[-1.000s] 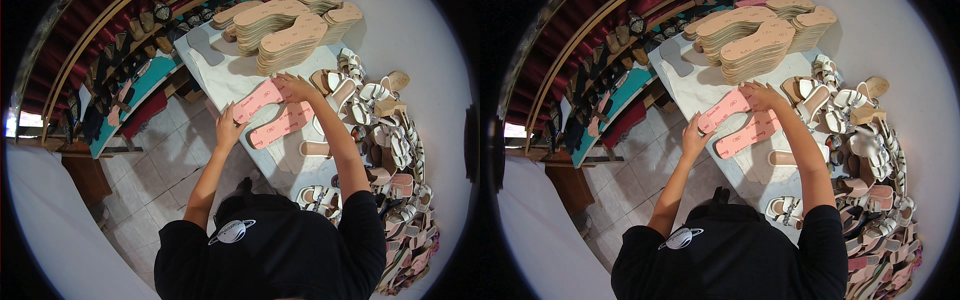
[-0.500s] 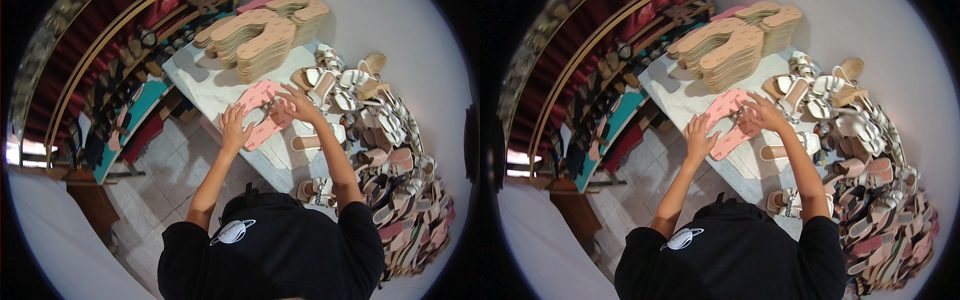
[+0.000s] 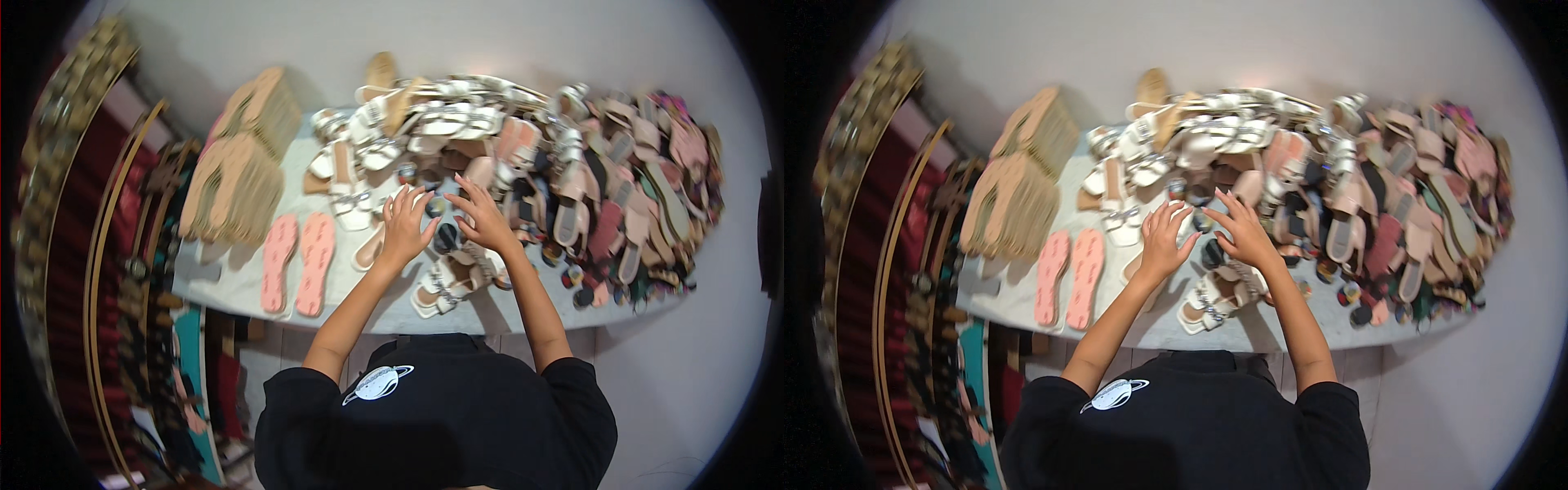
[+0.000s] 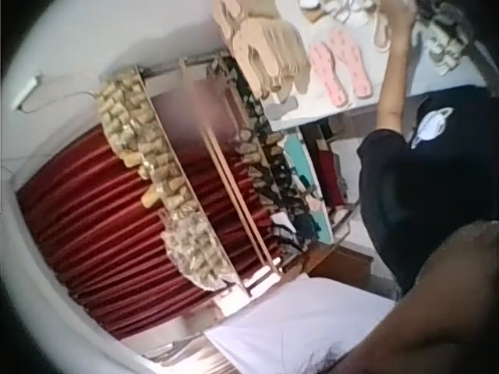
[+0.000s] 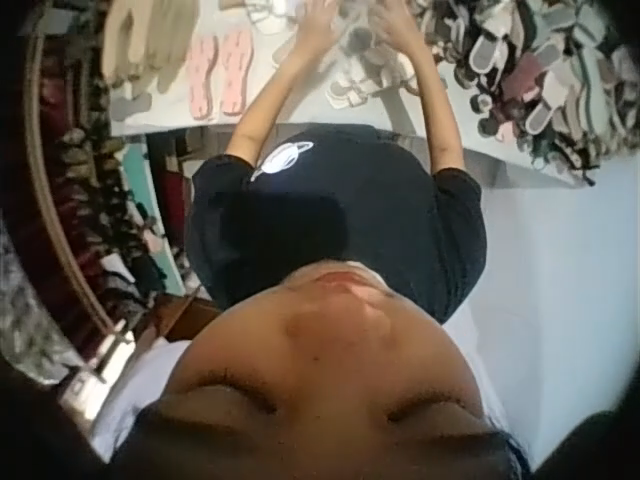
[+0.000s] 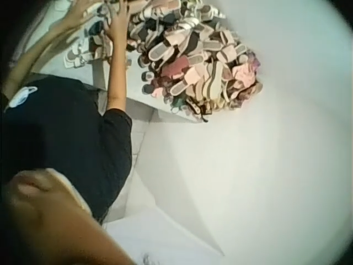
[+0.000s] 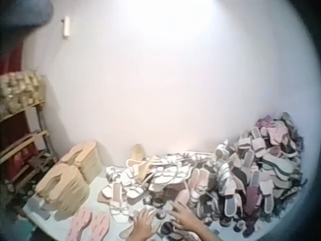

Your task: Inspecting and sorting pink shoe soles and finished sandals on a workstation table.

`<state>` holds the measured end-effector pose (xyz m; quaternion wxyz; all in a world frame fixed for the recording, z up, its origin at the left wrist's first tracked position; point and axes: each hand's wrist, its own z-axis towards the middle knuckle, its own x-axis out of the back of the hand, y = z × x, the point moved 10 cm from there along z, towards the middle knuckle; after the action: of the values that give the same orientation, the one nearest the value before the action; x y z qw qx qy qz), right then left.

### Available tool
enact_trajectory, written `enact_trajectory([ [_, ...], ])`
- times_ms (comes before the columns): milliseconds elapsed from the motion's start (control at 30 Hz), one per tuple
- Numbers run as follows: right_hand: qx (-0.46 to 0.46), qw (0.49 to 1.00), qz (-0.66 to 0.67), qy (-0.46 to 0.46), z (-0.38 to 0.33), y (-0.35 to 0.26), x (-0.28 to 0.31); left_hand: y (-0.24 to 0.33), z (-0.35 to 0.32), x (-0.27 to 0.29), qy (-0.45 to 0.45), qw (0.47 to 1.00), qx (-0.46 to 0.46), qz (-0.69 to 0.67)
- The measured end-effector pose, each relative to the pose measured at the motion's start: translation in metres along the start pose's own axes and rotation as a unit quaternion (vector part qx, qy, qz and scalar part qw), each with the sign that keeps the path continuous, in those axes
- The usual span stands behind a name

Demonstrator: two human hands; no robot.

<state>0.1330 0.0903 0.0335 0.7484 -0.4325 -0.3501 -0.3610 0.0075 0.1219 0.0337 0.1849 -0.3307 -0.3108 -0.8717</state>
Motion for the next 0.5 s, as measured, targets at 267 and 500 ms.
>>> enact_trajectory([
  [267, -0.184, 0.962, -0.137, 0.147, -0.15, 0.09, 0.146, 0.186, 0.061, -0.114, -0.061, 0.974, -0.175, -0.13],
  [500, -0.291, 0.913, -0.185, 0.221, -0.275, 0.143, 0.245, 0.337, 0.081, -0.189, -0.077, 0.945, -0.253, -0.192],
])
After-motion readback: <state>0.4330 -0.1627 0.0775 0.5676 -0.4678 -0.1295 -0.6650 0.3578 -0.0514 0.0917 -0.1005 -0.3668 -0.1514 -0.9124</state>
